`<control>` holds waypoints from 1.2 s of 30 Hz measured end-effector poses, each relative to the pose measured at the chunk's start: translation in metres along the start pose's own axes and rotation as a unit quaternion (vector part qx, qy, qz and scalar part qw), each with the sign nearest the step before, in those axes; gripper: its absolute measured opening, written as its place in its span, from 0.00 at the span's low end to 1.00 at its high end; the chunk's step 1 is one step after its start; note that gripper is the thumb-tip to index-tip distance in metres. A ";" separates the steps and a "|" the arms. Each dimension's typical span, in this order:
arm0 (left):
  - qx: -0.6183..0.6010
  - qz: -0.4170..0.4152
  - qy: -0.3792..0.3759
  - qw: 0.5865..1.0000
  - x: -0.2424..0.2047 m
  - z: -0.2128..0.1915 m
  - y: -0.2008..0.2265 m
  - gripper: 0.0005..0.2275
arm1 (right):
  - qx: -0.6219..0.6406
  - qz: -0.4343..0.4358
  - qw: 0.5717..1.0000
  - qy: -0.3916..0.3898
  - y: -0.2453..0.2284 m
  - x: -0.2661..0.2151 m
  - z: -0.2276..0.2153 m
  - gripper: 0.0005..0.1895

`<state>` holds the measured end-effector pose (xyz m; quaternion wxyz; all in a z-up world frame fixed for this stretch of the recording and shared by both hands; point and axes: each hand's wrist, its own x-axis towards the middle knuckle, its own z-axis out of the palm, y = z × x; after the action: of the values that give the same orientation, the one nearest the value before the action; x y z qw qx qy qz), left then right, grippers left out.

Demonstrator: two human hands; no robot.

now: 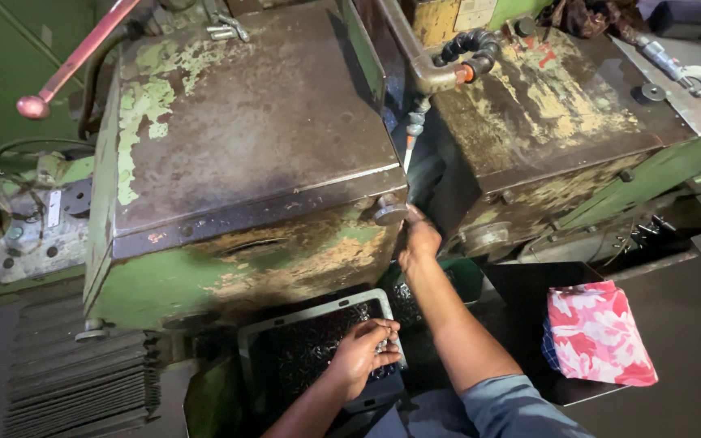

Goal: The person operates a green industrial machine by turning a knob with the right hand while holding a tray of small metal parts with the left hand. The person briefly uses a caliper to measure a part before resuming operation of the machine.

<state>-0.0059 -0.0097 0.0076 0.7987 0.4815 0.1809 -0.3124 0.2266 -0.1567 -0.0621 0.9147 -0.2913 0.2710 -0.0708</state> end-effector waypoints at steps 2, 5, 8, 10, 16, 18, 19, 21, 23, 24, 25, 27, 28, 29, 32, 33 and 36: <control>0.000 0.004 -0.001 1.000 -0.001 0.001 0.002 0.09 | -0.006 -0.008 1.000 0.001 -0.002 -0.003 0.002 0.11; 0.001 0.004 -0.001 1.000 -0.003 0.001 0.004 0.08 | 0.007 -0.015 1.000 -0.012 -0.005 -0.007 0.007 0.11; 0.002 0.001 0.001 1.000 -0.003 0.002 0.003 0.08 | -0.005 -0.016 1.000 0.011 -0.006 -0.012 0.010 0.11; 0.005 -0.003 0.003 1.000 -0.002 0.002 0.003 0.08 | -0.003 -0.006 1.000 0.018 -0.007 -0.014 0.011 0.09; -0.009 0.008 -0.007 1.000 0.005 -0.002 -0.006 0.09 | 0.110 0.034 0.991 -0.064 -0.006 -0.008 -0.010 0.07; -0.017 -0.002 -0.010 1.000 0.008 -0.004 -0.011 0.10 | 0.131 0.057 0.989 -0.038 -0.003 -0.007 -0.021 0.07; -0.014 -0.004 -0.013 1.000 0.008 -0.006 -0.016 0.10 | 0.105 0.041 0.992 -0.059 0.000 -0.009 -0.028 0.06; 0.002 0.002 -0.026 1.000 0.012 -0.008 -0.015 0.10 | 0.059 0.002 0.992 -0.114 -0.001 -0.011 -0.027 0.06; -0.004 0.005 -0.022 1.000 0.009 -0.006 -0.015 0.10 | 0.055 -0.007 0.995 -0.081 -0.004 -0.022 -0.022 0.06; -0.005 0.009 -0.021 1.000 0.009 -0.006 -0.011 0.10 | 0.056 -0.013 0.996 -0.068 -0.008 -0.027 -0.016 0.06; -0.005 0.008 -0.021 1.000 0.007 -0.006 -0.009 0.10 | 0.056 -0.003 0.995 -0.078 -0.011 -0.033 -0.010 0.07; -0.007 0.004 -0.022 1.000 0.006 -0.005 -0.006 0.10 | 0.056 0.014 0.994 -0.095 -0.019 -0.042 -0.001 0.11; -0.009 0.004 -0.023 1.000 0.006 -0.005 -0.006 0.10 | 0.047 0.008 0.994 -0.095 -0.021 -0.046 0.000 0.12; -0.011 0.004 -0.023 1.000 0.005 -0.005 -0.007 0.10 | 0.039 0.003 0.995 -0.095 -0.022 -0.049 0.001 0.14; -0.011 0.005 -0.025 1.000 0.005 -0.006 -0.008 0.10 | 0.012 -0.019 0.995 -0.099 -0.023 -0.052 0.004 0.12; -0.010 0.006 -0.025 1.000 0.006 -0.006 -0.008 0.10 | 0.003 -0.028 0.994 -0.102 -0.023 -0.052 0.004 0.11; -0.009 0.004 -0.024 1.000 0.005 -0.005 -0.007 0.10 | 0.039 -0.019 0.997 -0.063 -0.025 -0.049 0.008 0.07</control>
<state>-0.0066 -0.0095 -0.0024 0.8084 0.4673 0.1622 -0.3191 0.1901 -0.1590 -0.0206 0.9391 -0.2641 0.2044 -0.0807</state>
